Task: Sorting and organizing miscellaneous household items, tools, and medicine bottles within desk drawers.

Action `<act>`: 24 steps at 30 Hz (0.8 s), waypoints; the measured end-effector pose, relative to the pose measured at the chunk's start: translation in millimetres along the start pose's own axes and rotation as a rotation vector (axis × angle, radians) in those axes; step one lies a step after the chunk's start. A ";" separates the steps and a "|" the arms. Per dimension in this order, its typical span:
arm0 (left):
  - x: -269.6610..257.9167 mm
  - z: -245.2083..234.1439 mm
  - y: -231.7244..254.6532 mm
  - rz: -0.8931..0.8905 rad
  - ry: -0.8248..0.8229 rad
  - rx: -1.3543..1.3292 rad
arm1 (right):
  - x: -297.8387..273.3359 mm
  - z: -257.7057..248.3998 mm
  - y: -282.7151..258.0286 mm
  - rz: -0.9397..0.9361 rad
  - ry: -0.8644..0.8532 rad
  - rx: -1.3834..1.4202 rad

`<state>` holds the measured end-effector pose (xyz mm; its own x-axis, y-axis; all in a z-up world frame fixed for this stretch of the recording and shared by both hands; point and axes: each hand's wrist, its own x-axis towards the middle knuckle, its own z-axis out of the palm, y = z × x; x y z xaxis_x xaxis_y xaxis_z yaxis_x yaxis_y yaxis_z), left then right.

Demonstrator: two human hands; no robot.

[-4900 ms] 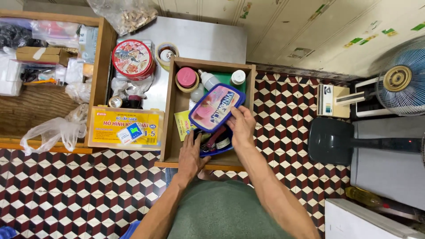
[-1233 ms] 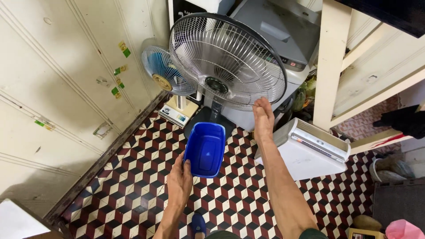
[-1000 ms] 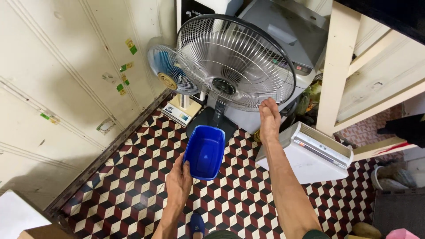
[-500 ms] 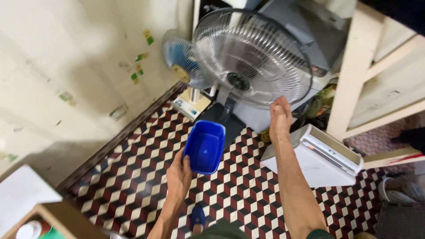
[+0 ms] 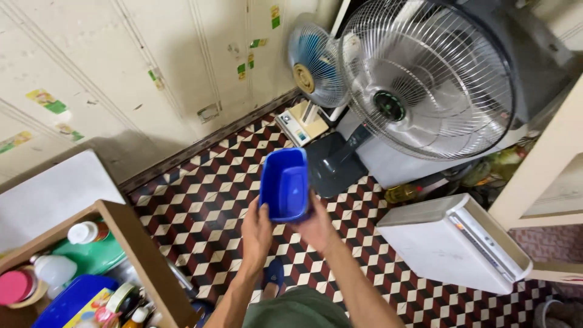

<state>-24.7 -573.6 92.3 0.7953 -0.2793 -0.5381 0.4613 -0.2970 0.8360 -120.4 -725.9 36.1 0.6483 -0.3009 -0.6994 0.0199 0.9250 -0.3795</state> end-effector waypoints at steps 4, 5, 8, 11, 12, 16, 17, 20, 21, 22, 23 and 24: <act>35.7 1.1 -65.6 -0.151 0.024 -0.332 | 2.2 0.7 12.0 0.090 -0.111 0.002; 39.2 1.6 -72.6 -0.169 0.038 -0.427 | 10.8 -8.9 17.5 0.086 -0.156 -0.025; 59.4 11.1 -127.8 -0.023 0.220 -0.361 | 48.0 -36.1 22.1 0.121 -0.234 -0.161; 42.1 -11.6 -137.8 0.108 0.387 -0.187 | 60.2 -12.6 41.0 0.129 -0.282 -0.326; 33.3 -11.1 -127.1 0.114 0.357 -0.211 | 57.1 -2.0 38.1 0.072 -0.270 -0.385; 20.0 -64.8 -170.3 -0.107 0.283 0.045 | 33.3 81.8 73.7 -0.022 -0.242 -0.972; 11.7 -77.7 -178.0 -0.141 0.295 0.094 | 47.5 86.1 82.9 -0.099 -0.274 -1.392; -3.3 -119.0 -223.3 -0.205 0.370 0.137 | 31.8 144.1 110.0 -0.409 -0.411 -1.856; -6.8 -131.7 -242.5 -0.229 0.417 0.136 | 16.7 170.1 118.4 -0.636 -0.496 -1.877; -20.4 -143.8 -237.0 -0.237 0.433 0.126 | 15.3 179.3 130.4 -0.630 -0.520 -1.883; -34.6 -155.8 -231.3 -0.250 0.464 0.099 | 13.2 188.3 142.7 -0.806 -0.649 -1.708; -46.0 -168.4 -224.8 -0.256 0.490 0.073 | 11.6 198.6 154.4 -0.975 -0.763 -1.514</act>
<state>-98.7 -340.2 -52.8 0.7592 0.2621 -0.5957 0.6493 -0.3665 0.6663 41.3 -540.5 89.7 0.9693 0.0289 0.2441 0.2229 -0.5224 -0.8230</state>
